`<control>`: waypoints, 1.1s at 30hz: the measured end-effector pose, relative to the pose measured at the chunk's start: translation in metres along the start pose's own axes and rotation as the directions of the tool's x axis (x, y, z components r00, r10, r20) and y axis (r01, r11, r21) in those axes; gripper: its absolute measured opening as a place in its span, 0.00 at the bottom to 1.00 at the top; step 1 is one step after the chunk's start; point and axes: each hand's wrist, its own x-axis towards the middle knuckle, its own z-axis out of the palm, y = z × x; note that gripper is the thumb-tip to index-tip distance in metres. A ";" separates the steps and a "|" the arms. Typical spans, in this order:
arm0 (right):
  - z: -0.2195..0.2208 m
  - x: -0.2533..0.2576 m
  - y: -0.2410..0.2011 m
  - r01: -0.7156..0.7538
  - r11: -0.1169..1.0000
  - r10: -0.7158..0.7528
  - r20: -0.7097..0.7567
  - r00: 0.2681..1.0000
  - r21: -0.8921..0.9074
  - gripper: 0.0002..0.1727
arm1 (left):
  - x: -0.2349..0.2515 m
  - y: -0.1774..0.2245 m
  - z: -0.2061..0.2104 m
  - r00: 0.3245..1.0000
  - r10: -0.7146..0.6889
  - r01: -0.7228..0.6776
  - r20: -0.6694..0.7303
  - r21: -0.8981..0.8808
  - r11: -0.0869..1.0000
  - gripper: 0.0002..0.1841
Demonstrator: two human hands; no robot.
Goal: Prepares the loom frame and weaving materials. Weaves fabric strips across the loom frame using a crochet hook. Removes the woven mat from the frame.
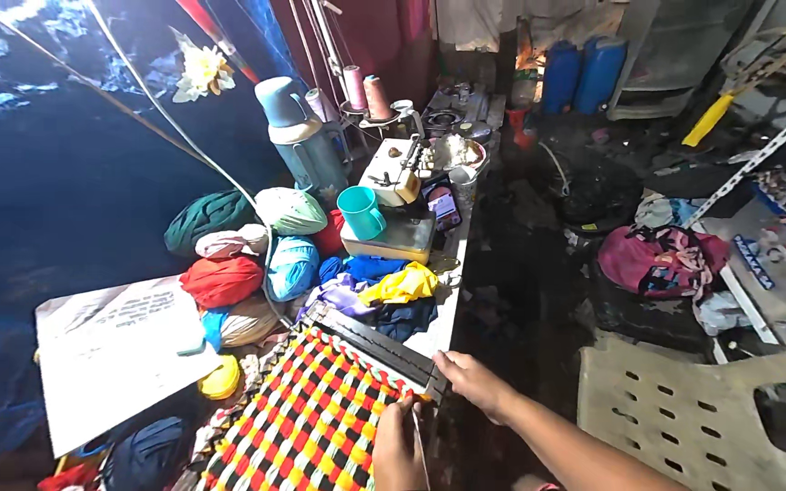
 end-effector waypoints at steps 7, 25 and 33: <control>-0.119 0.055 -0.065 0.190 0.899 -0.266 -0.148 0.953 -0.395 0.22 | 0.004 -0.003 0.017 0.994 0.047 -0.031 -0.098 0.161 0.987 0.11; -0.229 0.197 -0.161 0.436 0.492 -0.760 -0.127 0.638 -0.753 0.18 | -0.002 -0.010 0.025 0.984 0.068 -0.026 -0.166 0.245 0.969 0.08; -0.226 0.205 -0.161 0.434 0.477 -0.786 -0.149 0.601 -0.764 0.16 | -0.003 -0.009 0.026 0.982 0.061 -0.012 -0.181 0.260 0.965 0.08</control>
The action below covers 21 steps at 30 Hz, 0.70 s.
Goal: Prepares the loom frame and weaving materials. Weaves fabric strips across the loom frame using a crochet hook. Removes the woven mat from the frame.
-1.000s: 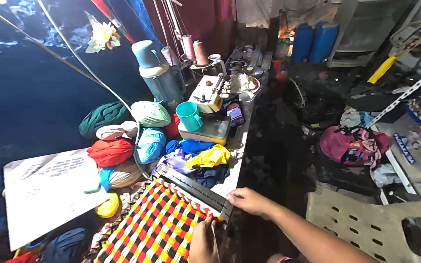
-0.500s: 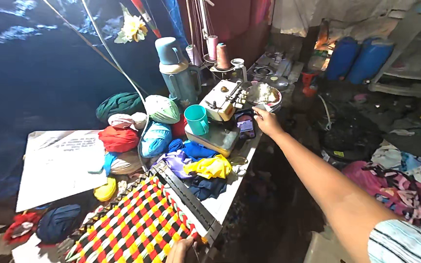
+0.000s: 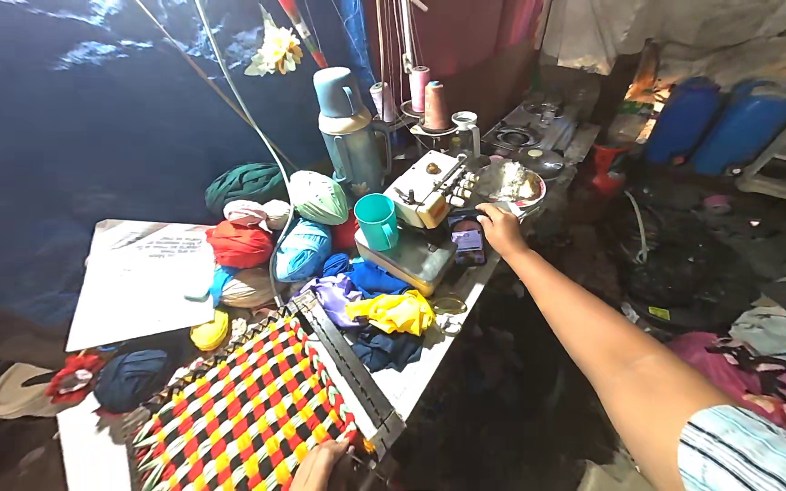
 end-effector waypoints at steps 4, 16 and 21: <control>0.003 0.000 0.001 0.030 0.999 -0.031 -0.041 0.999 -0.019 0.15 | 0.000 0.003 -0.002 1.000 -0.021 0.020 0.015 0.012 1.000 0.08; 0.002 -0.003 0.002 0.022 1.000 -0.022 -0.024 0.999 0.008 0.16 | 0.000 0.004 -0.001 1.000 -0.016 0.015 0.017 0.030 0.999 0.08; 0.001 -0.003 0.003 0.019 1.000 -0.019 -0.024 1.000 0.025 0.17 | 0.000 0.006 -0.002 1.000 -0.011 0.011 0.011 0.033 0.999 0.07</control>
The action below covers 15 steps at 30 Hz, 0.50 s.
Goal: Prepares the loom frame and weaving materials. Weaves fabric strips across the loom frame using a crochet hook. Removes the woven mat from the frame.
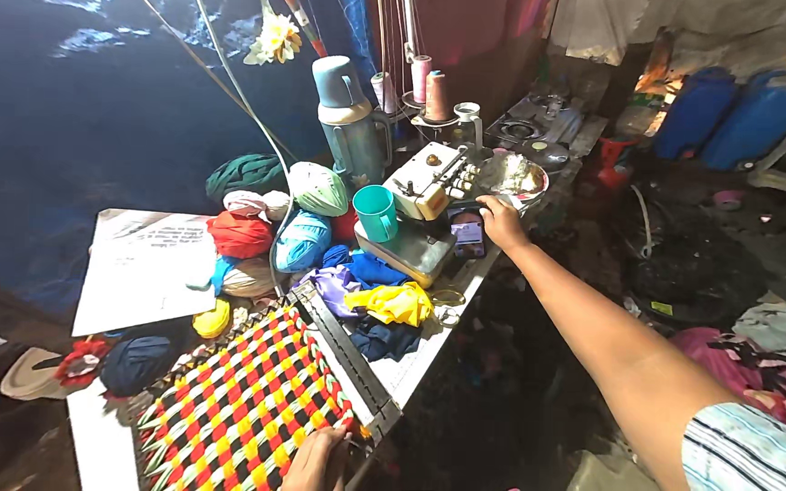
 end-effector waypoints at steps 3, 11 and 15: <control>-0.002 0.000 -0.003 -0.024 1.000 0.024 0.017 1.000 0.015 0.17 | 0.000 0.000 0.000 1.000 0.005 -0.005 0.002 -0.001 1.000 0.07; -0.006 0.002 -0.006 -0.039 0.999 0.039 0.049 0.998 0.004 0.17 | 0.001 0.001 -0.001 1.000 0.003 -0.003 0.003 -0.002 1.000 0.08; -0.007 0.003 -0.007 -0.047 0.999 0.047 0.050 0.998 0.000 0.17 | 0.000 -0.001 0.001 1.000 0.015 -0.015 0.005 0.006 1.000 0.07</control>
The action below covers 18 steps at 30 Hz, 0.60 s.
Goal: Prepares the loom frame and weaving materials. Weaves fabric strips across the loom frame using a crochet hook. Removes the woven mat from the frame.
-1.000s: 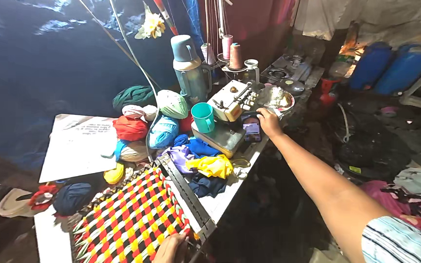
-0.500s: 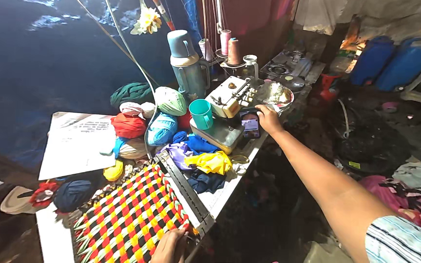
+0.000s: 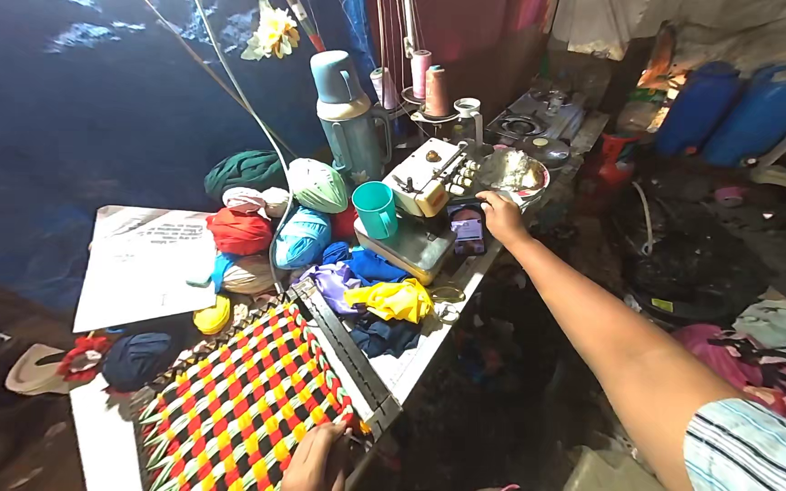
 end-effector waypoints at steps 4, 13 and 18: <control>0.001 0.001 0.000 -0.006 1.000 0.006 -0.007 1.000 0.002 0.17 | 0.001 0.002 -0.001 1.000 -0.001 0.001 -0.008 0.008 1.000 0.07; 0.003 0.003 -0.001 -0.033 0.999 0.034 0.008 0.999 -0.021 0.17 | -0.002 -0.002 0.004 0.999 0.014 -0.013 -0.030 0.034 0.999 0.07; 0.007 0.004 -0.001 -0.034 0.999 0.034 -0.017 0.999 -0.036 0.16 | -0.001 -0.001 0.003 0.999 0.013 -0.012 -0.031 0.038 0.999 0.07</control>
